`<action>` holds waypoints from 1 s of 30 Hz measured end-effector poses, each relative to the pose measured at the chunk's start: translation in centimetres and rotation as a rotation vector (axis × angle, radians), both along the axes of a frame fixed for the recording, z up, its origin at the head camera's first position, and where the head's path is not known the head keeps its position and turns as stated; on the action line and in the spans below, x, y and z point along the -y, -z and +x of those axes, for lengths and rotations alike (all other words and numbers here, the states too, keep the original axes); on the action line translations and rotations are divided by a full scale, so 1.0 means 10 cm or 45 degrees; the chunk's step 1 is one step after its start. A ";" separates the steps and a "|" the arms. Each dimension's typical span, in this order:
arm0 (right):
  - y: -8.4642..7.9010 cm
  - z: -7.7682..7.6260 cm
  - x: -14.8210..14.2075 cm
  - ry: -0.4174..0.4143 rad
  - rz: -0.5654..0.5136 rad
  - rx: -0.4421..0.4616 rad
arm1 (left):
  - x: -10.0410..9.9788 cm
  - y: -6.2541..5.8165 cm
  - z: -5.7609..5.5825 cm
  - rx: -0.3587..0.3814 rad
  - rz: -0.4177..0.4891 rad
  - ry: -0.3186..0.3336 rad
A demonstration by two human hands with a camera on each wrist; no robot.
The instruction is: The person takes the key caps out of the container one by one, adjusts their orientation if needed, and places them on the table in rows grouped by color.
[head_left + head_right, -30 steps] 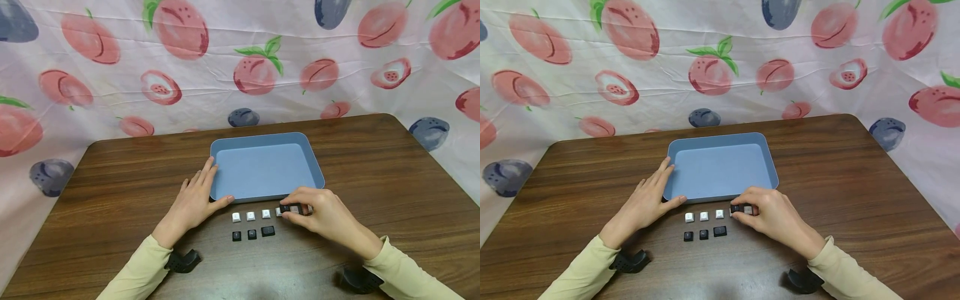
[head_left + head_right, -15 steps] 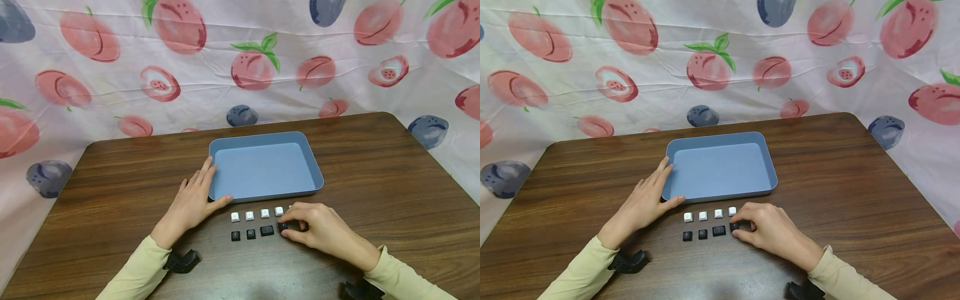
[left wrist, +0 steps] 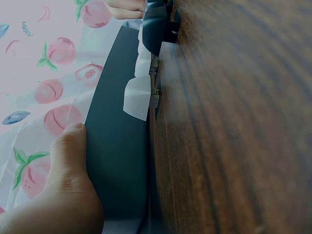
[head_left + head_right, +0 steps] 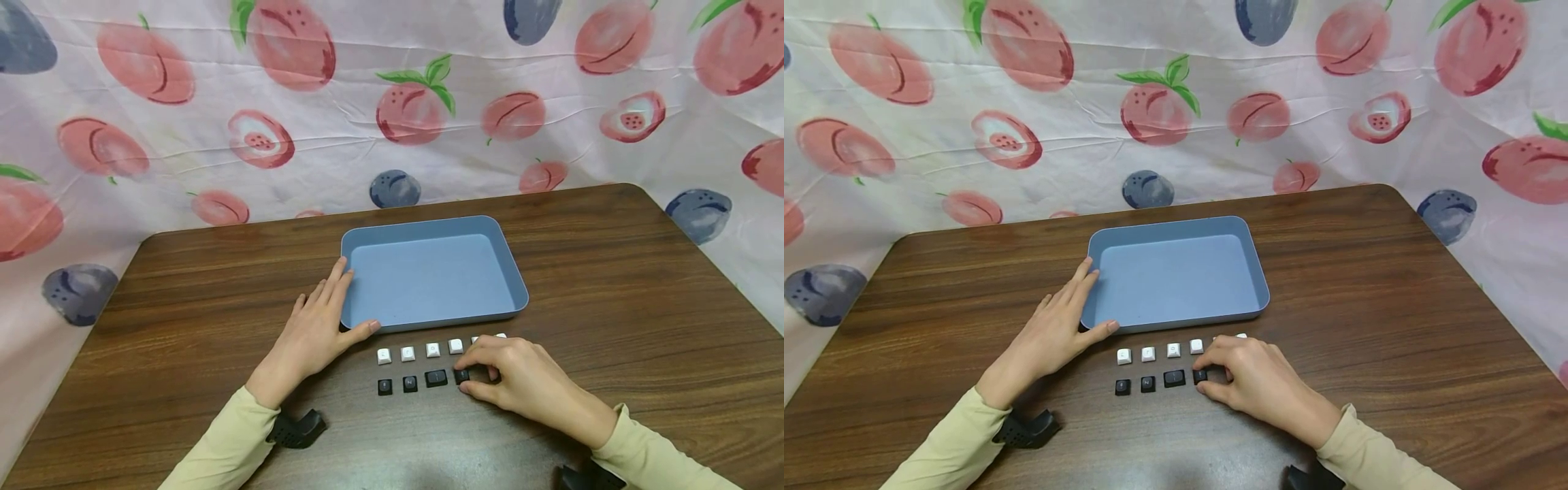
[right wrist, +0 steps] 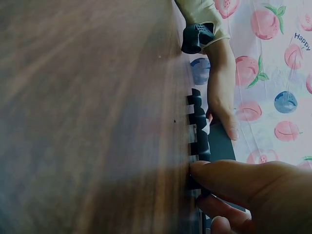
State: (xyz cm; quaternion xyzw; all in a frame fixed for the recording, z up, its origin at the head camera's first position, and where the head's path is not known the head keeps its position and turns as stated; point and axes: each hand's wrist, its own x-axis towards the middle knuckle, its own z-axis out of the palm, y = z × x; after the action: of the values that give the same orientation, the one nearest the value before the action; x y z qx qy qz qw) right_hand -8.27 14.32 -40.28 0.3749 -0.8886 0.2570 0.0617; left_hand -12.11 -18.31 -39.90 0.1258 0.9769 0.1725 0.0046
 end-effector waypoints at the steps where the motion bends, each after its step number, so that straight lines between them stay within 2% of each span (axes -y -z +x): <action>1: 0.00 0.00 0.00 0.000 0.000 -0.002 | 0.00 0.00 0.00 -0.001 0.000 0.000; 17: -0.02 0.00 0.00 -0.005 -0.036 0.002 | 0.01 0.03 0.00 -0.004 0.002 -0.002; 22: -0.02 -0.03 0.00 -0.016 -0.074 -0.029 | 0.01 0.04 -0.01 -0.012 0.002 0.000; 30: -0.07 -0.11 -0.08 -0.031 -0.209 -0.123 | 0.00 0.07 -0.05 -0.021 0.009 0.017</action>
State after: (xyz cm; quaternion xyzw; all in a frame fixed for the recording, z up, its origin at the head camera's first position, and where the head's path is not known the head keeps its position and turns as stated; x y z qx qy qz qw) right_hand -9.34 15.12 -39.60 0.3915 -0.8559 0.3112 0.1316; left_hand -12.62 -18.34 -40.60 0.1339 0.9754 0.1750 -0.0026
